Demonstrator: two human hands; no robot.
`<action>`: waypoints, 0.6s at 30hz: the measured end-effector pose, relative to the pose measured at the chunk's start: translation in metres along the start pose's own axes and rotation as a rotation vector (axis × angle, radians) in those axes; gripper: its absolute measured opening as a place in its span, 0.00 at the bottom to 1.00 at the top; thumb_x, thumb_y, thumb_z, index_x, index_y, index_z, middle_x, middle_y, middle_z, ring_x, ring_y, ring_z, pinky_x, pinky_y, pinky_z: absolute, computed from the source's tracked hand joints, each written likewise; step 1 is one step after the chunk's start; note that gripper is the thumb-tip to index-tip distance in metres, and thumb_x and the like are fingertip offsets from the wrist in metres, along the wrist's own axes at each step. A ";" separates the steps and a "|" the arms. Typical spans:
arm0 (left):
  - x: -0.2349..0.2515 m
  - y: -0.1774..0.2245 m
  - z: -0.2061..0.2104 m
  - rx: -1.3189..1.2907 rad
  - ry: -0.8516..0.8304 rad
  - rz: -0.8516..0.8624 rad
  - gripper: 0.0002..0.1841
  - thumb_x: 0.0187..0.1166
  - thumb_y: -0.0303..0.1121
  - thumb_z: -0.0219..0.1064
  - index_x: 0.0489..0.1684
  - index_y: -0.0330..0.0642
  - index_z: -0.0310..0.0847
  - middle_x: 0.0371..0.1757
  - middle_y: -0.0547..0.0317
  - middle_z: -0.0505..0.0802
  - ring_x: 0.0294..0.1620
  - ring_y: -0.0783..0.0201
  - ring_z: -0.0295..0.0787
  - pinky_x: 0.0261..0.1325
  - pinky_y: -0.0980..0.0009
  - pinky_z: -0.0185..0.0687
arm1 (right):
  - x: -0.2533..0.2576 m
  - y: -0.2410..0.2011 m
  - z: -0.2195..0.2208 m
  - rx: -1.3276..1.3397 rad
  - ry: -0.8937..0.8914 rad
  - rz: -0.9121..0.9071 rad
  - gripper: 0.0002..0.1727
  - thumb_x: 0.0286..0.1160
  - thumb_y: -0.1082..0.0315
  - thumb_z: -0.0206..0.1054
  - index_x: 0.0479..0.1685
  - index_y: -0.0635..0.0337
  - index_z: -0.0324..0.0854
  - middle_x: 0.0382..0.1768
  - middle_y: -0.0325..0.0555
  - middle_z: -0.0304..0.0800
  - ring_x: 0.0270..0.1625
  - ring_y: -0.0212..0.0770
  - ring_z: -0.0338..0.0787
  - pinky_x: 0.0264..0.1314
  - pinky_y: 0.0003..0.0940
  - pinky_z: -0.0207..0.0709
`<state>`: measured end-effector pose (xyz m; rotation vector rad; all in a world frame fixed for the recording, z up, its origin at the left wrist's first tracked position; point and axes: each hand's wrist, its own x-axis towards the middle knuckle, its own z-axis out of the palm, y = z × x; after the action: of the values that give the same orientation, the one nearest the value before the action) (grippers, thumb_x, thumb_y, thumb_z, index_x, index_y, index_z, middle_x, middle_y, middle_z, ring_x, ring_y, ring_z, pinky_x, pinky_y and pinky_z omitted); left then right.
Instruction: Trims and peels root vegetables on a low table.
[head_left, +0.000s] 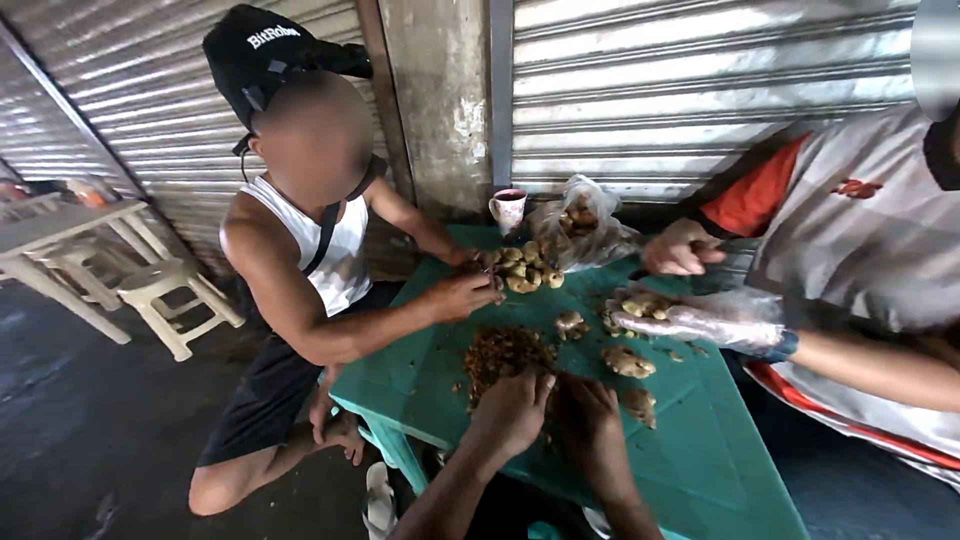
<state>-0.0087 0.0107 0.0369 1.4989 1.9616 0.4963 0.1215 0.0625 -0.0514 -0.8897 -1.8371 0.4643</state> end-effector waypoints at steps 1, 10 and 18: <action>0.000 0.000 0.002 -0.001 0.023 -0.002 0.30 0.95 0.54 0.39 0.79 0.44 0.74 0.67 0.40 0.88 0.70 0.44 0.85 0.72 0.42 0.77 | 0.000 0.001 -0.001 -0.001 0.000 -0.002 0.16 0.70 0.70 0.66 0.52 0.65 0.92 0.48 0.56 0.93 0.53 0.59 0.88 0.59 0.54 0.81; 0.002 -0.014 -0.002 -0.105 0.173 -0.008 0.28 0.96 0.47 0.42 0.72 0.34 0.79 0.55 0.37 0.90 0.56 0.46 0.88 0.66 0.48 0.79 | 0.001 -0.004 -0.005 0.111 -0.085 0.049 0.17 0.70 0.71 0.68 0.57 0.67 0.90 0.52 0.59 0.91 0.58 0.58 0.89 0.66 0.52 0.81; -0.001 -0.009 0.001 -0.064 0.175 0.013 0.29 0.96 0.48 0.41 0.73 0.34 0.78 0.61 0.37 0.89 0.64 0.44 0.86 0.73 0.46 0.75 | 0.002 -0.003 -0.008 0.320 -0.150 0.129 0.20 0.73 0.72 0.67 0.63 0.72 0.84 0.54 0.60 0.89 0.53 0.45 0.91 0.61 0.37 0.85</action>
<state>-0.0142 0.0068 0.0309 1.4725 2.0484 0.7105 0.1269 0.0614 -0.0449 -0.7706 -1.7788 0.8996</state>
